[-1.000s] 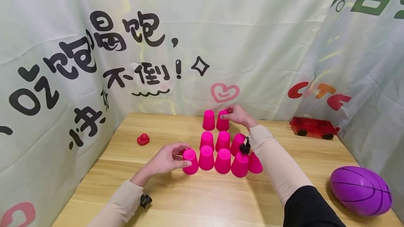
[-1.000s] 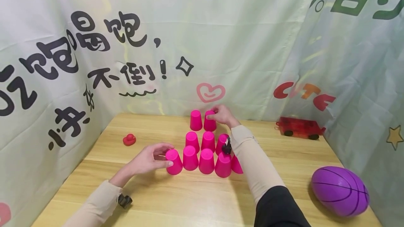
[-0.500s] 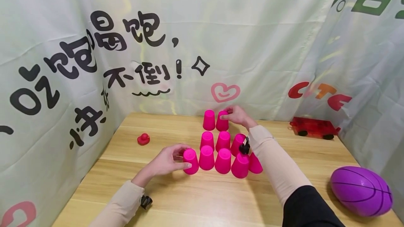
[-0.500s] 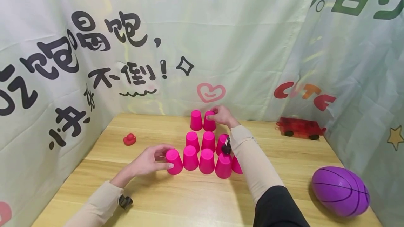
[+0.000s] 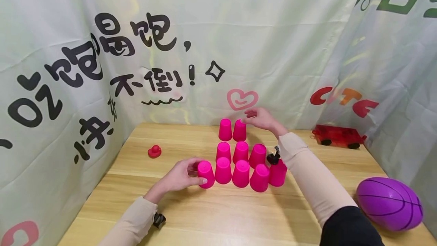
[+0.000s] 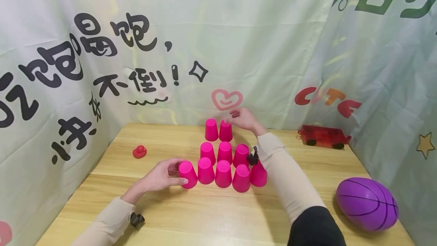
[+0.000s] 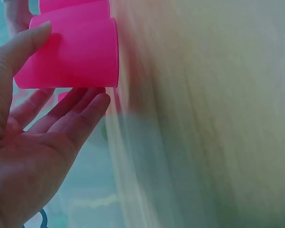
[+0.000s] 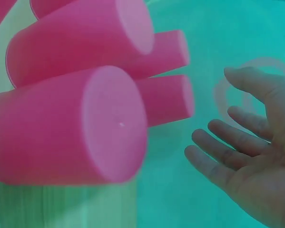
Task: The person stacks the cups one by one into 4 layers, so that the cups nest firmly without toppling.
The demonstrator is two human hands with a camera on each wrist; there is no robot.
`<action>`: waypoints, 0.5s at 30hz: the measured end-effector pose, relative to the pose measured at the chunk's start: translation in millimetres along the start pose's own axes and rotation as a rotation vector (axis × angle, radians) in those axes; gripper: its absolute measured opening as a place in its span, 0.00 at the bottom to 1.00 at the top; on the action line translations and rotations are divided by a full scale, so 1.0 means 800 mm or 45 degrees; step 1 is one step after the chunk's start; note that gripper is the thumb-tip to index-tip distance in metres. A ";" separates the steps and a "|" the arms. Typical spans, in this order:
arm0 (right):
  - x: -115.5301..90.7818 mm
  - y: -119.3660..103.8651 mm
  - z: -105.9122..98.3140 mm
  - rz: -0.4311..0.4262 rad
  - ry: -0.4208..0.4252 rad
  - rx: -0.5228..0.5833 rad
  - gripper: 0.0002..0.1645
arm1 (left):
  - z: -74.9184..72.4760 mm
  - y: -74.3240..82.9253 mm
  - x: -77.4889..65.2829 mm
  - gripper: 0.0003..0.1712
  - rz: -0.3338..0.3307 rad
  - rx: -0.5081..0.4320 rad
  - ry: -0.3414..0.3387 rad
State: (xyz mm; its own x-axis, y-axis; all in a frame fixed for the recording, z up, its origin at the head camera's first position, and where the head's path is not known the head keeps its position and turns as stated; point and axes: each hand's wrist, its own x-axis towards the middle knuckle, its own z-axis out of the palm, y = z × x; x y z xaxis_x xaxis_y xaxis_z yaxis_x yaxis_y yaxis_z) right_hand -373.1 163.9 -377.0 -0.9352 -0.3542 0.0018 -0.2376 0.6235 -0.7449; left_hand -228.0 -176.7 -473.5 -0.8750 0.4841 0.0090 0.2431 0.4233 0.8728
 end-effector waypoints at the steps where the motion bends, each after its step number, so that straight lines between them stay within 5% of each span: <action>1: -0.005 -0.001 -0.004 -0.022 0.003 -0.003 0.38 | 0.000 0.000 0.000 0.35 0.003 0.002 0.004; 6: -0.037 -0.002 -0.020 -0.095 0.050 0.004 0.37 | 0.001 -0.004 0.008 0.33 -0.018 0.017 0.077; 15: -0.113 0.014 -0.025 -0.062 0.110 -0.006 0.39 | -0.012 -0.006 0.040 0.34 0.007 -0.082 0.300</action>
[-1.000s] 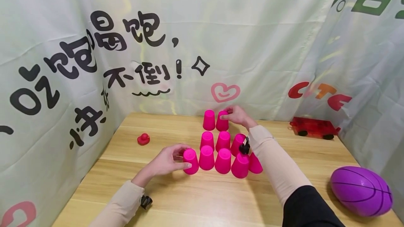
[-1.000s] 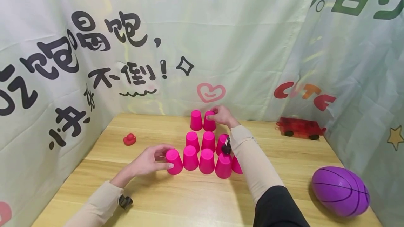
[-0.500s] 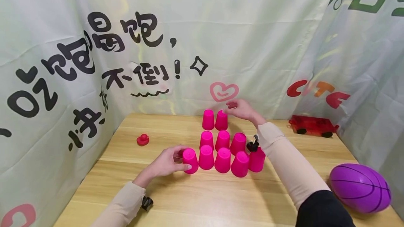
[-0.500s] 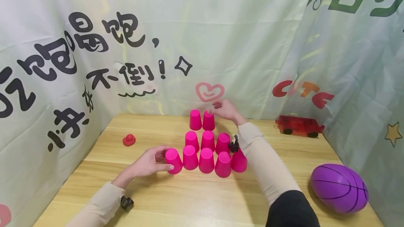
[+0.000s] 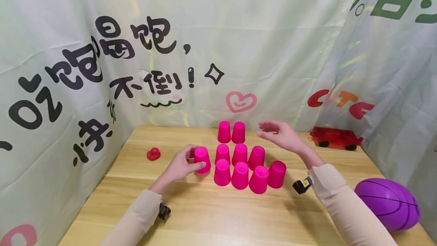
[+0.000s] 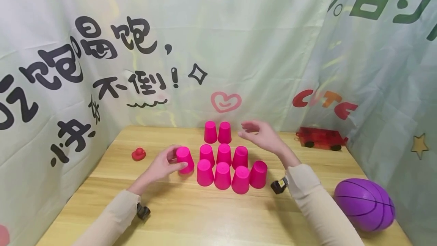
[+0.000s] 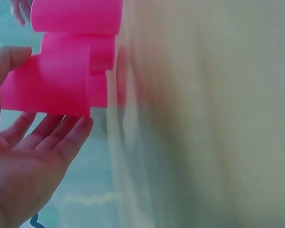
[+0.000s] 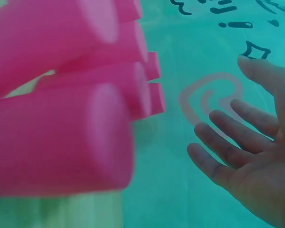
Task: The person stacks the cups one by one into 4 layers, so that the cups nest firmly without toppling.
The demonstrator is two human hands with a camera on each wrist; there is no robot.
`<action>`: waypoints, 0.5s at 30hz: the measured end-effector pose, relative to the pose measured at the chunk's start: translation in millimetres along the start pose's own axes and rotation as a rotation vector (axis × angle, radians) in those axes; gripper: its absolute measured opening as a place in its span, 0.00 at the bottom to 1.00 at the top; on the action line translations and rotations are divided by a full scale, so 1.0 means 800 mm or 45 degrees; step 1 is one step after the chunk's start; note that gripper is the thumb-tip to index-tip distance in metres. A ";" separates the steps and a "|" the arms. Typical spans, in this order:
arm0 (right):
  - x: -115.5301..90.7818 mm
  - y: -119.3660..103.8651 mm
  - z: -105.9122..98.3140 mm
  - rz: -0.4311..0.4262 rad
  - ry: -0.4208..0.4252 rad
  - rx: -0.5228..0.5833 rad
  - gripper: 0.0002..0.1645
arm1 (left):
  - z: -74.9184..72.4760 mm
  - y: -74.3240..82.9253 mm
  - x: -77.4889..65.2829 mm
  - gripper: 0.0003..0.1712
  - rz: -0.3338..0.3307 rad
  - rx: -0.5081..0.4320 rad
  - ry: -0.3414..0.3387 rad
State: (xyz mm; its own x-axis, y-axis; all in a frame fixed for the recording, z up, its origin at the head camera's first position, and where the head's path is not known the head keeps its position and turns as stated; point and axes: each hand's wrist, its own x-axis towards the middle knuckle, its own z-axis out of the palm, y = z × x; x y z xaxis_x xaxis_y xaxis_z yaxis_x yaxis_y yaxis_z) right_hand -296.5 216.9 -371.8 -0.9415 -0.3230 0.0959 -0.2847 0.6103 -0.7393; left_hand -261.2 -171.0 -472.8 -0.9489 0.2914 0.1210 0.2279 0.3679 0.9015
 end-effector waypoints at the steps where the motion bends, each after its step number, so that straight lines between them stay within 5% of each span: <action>1: -0.008 0.002 0.000 -0.005 0.002 0.004 0.38 | 0.000 0.000 0.005 0.34 -0.001 -0.019 0.024; 15: -0.088 0.035 0.009 -0.042 0.069 0.081 0.34 | 0.008 0.004 0.059 0.33 -0.016 -0.047 0.201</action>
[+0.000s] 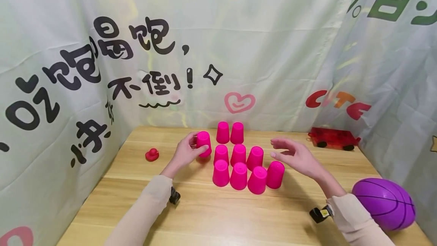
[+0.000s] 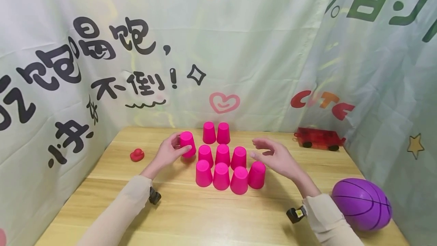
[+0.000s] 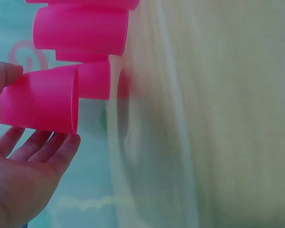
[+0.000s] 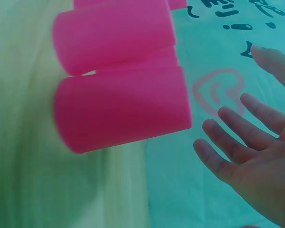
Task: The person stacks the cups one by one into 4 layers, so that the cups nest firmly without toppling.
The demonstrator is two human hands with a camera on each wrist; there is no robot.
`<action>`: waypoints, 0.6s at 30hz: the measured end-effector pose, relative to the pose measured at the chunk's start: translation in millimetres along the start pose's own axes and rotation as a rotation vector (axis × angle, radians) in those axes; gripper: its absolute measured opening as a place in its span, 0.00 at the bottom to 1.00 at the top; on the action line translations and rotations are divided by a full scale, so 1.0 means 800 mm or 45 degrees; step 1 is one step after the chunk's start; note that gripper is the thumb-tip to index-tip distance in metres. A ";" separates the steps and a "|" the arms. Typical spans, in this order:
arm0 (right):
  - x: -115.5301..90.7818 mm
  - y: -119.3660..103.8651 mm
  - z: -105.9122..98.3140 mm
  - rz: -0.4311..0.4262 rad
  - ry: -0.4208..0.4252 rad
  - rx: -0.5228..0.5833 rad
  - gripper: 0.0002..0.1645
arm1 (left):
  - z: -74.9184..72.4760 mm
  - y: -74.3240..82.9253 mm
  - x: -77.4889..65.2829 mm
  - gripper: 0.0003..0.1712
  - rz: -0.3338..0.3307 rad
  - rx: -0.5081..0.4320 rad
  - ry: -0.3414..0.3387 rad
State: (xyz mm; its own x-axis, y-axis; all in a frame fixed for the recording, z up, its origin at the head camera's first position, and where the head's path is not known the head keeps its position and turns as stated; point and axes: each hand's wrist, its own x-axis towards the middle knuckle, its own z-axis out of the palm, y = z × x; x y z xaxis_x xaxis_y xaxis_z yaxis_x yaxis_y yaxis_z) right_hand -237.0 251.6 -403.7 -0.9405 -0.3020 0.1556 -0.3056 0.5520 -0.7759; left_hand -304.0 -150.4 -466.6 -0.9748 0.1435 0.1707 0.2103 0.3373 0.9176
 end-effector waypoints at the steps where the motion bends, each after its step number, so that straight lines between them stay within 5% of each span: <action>1: -0.005 0.003 0.001 -0.005 0.001 0.003 0.34 | 0.001 -0.001 0.004 0.33 0.000 0.000 0.006; 18: -0.034 0.040 0.026 0.048 -0.010 0.113 0.37 | 0.020 -0.001 0.052 0.34 -0.066 0.104 0.086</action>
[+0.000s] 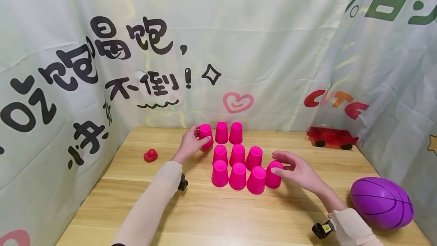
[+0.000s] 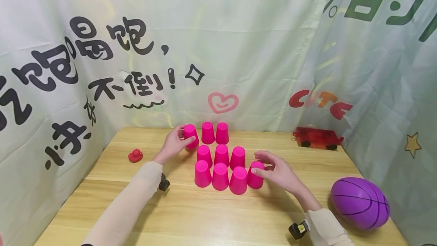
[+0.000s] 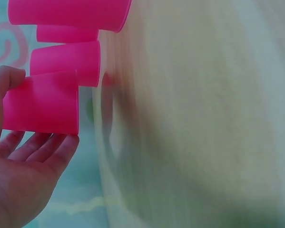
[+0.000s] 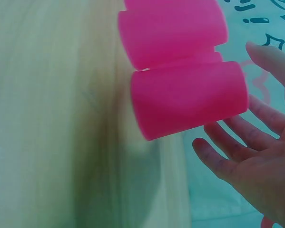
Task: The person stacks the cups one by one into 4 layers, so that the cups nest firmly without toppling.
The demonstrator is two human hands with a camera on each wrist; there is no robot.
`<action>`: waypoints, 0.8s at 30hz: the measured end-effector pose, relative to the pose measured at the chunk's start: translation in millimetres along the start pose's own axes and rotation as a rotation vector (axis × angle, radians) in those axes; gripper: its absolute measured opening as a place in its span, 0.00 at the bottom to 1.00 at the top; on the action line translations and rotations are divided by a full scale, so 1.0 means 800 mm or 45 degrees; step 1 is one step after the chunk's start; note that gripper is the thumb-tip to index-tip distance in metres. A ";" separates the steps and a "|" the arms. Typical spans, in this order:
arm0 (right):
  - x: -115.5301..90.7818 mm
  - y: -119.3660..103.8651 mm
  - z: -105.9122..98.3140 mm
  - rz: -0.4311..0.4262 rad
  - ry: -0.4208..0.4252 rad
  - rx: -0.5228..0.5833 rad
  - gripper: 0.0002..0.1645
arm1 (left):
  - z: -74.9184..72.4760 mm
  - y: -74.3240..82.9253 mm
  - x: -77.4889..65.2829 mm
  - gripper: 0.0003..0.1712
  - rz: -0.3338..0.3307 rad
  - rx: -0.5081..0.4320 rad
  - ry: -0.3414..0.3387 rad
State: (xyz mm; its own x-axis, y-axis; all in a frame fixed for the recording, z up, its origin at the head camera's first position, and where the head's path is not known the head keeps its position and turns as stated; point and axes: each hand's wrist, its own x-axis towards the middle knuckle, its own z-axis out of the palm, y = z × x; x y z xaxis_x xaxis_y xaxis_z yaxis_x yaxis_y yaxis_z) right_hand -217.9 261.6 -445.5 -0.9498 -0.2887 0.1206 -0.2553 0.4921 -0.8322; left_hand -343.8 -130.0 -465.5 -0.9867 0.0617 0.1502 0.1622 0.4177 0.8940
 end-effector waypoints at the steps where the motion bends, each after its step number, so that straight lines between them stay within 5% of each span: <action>1: 0.000 0.002 0.001 0.010 -0.003 0.005 0.37 | 0.001 0.000 0.003 0.34 0.004 0.006 0.006; 13: -0.007 0.021 0.015 0.102 -0.041 0.042 0.40 | 0.011 -0.005 0.021 0.35 -0.030 0.009 0.014; 24: -0.010 0.036 0.019 0.051 -0.062 0.028 0.39 | 0.017 -0.012 0.027 0.34 -0.050 0.063 0.026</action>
State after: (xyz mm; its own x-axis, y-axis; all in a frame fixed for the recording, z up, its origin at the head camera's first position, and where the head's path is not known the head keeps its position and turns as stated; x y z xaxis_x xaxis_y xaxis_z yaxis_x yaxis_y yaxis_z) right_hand -214.9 265.4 -478.4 -0.9490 -0.3093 0.0608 -0.2128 0.4860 -0.8477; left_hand -366.5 -120.4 -476.4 -0.9919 0.0261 0.1241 0.1220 0.4639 0.8775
